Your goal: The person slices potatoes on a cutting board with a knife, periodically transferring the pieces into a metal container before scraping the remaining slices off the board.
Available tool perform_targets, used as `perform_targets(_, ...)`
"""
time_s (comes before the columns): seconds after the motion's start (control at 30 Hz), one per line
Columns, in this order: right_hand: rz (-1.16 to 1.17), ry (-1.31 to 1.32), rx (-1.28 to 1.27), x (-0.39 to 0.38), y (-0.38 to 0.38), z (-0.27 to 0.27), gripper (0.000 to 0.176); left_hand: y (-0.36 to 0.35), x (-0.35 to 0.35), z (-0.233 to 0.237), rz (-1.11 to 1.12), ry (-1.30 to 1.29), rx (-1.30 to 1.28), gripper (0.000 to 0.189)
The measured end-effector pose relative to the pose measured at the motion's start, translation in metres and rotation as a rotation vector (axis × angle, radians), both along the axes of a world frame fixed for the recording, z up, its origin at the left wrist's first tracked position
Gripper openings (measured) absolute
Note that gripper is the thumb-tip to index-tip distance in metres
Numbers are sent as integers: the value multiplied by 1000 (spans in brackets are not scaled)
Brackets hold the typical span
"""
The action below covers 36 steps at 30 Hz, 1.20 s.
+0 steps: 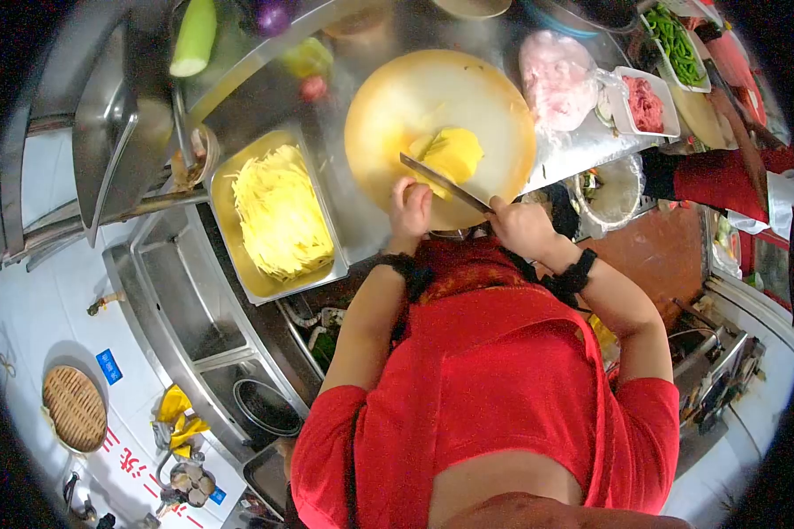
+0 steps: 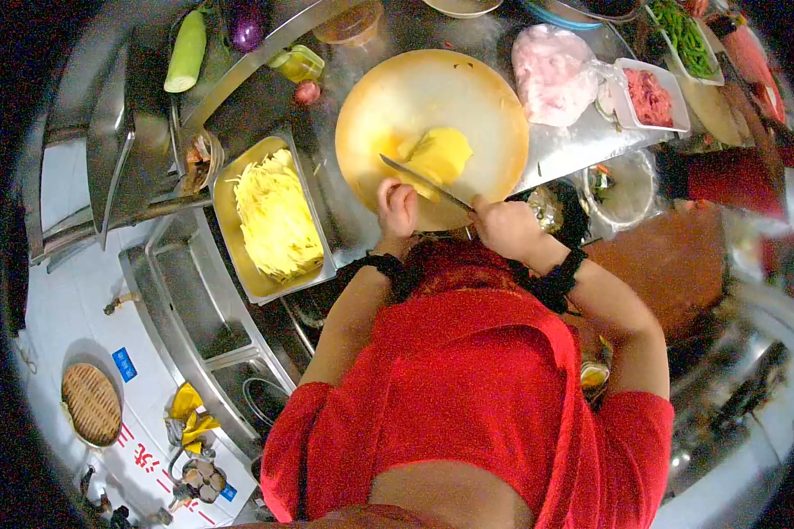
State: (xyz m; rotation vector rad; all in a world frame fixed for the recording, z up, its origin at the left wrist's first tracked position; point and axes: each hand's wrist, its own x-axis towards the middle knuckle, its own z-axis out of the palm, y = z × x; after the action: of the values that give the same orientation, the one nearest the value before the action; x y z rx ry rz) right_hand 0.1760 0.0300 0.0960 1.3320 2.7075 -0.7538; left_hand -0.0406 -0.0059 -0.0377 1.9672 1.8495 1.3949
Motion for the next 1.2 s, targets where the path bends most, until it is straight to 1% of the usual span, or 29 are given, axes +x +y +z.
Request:
perform_targets(0.03,-3,-2,-3,0,-2,-4,21,-1,1,-2,22,-41,-9,21)
perform_targets(0.13,-24,-10,-11,-5,-6,-28,22,-1,0,1,24,-16,-40,20)
perform_targets(0.17,0,-53,-4,-6,-7,-41,22,-4,-1,1,21,-14,-38,20)
perform_targets(0.2,21,-93,13,-11,-3,-41,22,-4,-3,1,18,10,-55,20)
perform_targets(0.27,23,-74,12,-8,4,-35,22,-1,-4,-1,20,34,-69,19)
perform_targets(0.4,-23,-7,-7,-1,-3,-13,23,-1,-2,-1,25,-14,-72,18)
perform_targets(0.5,2,-34,7,2,-5,-2,23,-2,0,3,15,-6,-49,16)
perform_targets(0.6,-18,-26,27,0,-7,-10,22,1,1,12,-4,12,-33,14)
perform_targets(0.67,10,-42,25,-3,-8,-41,24,-2,1,14,-2,13,-44,14)
perform_targets(0.73,33,-53,36,-7,-6,-46,27,0,-1,17,-15,43,-57,15)
perform_targets(0.77,27,-61,1,-7,-2,-47,23,4,-2,16,-16,46,-47,15)
perform_targets(0.83,18,-70,-44,-6,-4,-40,21,0,-1,13,25,54,-54,16)
perform_targets(0.9,-15,-21,-16,-2,-3,-29,23,1,-2,9,24,31,-56,17)
perform_targets(1.03,-14,-11,-9,1,-5,3,24,-1,0,6,33,-24,-67,19)
perform_targets(1.13,-8,-43,-23,2,-6,6,25,-2,1,6,46,-6,-85,20)
perform_targets(1.2,-11,-14,-18,3,-7,-3,23,-1,1,7,39,-15,-66,20)
